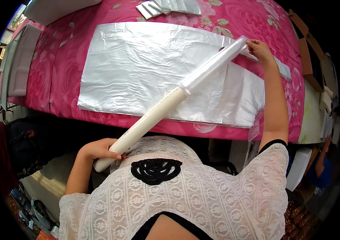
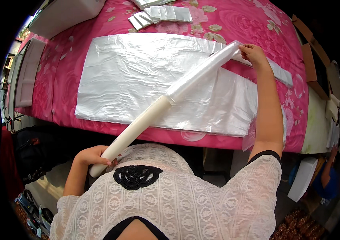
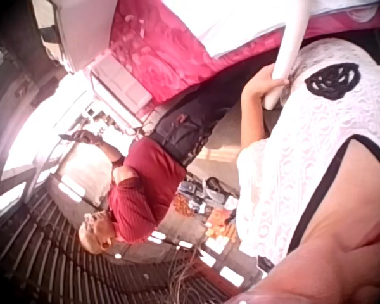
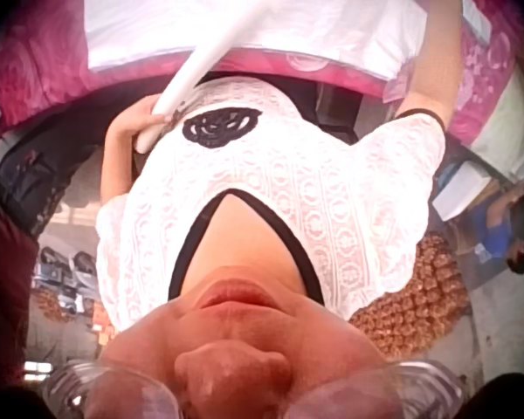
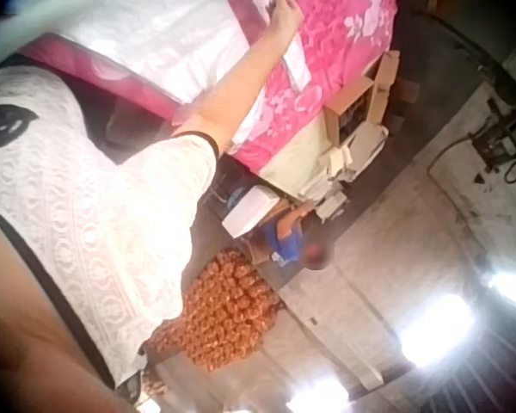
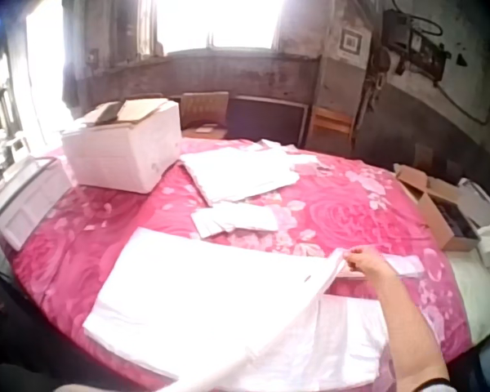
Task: The person unrolls a sheet of clear plastic wrap over a large silver foil sheet on a pink floral tablecloth, then folds the plastic over the foil and smooths it down. The person repeats this process multiple times, creating several wrapped packages.
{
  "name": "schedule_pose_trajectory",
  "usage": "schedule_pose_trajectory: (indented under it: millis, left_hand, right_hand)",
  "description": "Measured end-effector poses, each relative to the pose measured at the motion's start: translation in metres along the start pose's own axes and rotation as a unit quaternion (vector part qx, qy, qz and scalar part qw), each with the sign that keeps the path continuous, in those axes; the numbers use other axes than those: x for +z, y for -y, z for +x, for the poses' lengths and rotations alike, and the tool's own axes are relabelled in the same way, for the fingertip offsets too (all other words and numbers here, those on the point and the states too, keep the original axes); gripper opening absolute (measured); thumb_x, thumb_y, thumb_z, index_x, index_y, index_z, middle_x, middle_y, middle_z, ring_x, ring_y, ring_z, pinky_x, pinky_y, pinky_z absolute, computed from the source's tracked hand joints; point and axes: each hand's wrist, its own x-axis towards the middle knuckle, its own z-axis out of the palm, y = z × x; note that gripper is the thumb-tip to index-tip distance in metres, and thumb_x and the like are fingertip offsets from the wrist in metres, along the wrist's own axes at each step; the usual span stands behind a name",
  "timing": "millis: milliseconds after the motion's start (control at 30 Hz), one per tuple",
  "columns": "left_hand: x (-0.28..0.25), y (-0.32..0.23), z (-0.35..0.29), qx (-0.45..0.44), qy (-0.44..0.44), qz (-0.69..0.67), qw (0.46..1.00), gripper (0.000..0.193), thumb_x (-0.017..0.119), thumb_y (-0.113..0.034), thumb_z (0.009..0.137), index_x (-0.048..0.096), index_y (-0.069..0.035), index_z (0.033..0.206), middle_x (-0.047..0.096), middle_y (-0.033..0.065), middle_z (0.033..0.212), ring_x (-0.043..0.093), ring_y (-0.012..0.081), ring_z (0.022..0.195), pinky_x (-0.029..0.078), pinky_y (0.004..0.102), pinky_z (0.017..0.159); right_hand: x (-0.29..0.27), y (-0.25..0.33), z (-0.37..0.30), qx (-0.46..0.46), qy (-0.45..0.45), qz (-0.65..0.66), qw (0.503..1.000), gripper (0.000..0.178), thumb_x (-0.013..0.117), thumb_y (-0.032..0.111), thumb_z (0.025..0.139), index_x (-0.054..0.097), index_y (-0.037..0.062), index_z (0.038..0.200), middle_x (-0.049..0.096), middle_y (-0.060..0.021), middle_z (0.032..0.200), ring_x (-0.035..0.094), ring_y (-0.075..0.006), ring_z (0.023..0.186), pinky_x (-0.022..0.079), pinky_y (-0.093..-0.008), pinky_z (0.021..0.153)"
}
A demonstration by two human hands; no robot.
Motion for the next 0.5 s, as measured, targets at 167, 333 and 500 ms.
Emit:
schedule_pose_trajectory:
  millis: [167,333,500]
  left_hand:
    - [-0.014,-0.022,-0.01,-0.012,0.048,0.07,0.996,0.045,0.075,-0.012,0.074,0.056,0.002,0.113,0.066,0.0076,0.097,0.061,0.0147,0.094,0.047,0.0304,0.085]
    - [-0.005,-0.117,0.013,0.11,-0.061,0.481,0.867,0.047,0.078,-0.02,0.065,0.061,-0.003,0.106,0.066,0.0137,0.096,0.063,0.0292,0.089,0.049,0.0362,0.078]
    - [0.0,-0.175,0.043,0.138,-0.189,0.635,0.736,0.05,0.076,-0.012,0.062,0.06,-0.006,0.109,0.065,0.0119,0.096,0.061,0.0328,0.091,0.048,0.0397,0.082]
  right_hand:
    - [-0.003,0.002,-0.004,-0.022,0.006,0.013,1.0,0.018,0.067,0.019,0.085,0.063,0.003,0.093,0.058,0.0018,0.076,0.054,-0.0064,0.068,0.047,-0.0206,0.063]
    - [0.065,0.025,-0.015,-0.051,0.091,0.005,0.995,0.019,0.068,0.02,0.085,0.064,0.0035,0.094,0.058,0.0021,0.077,0.054,-0.0063,0.068,0.047,-0.0202,0.063]
    - [0.123,0.048,-0.021,-0.076,0.127,-0.079,0.986,0.019,0.066,0.025,0.086,0.064,0.0073,0.092,0.057,0.004,0.075,0.052,-0.0064,0.067,0.045,-0.0213,0.066]
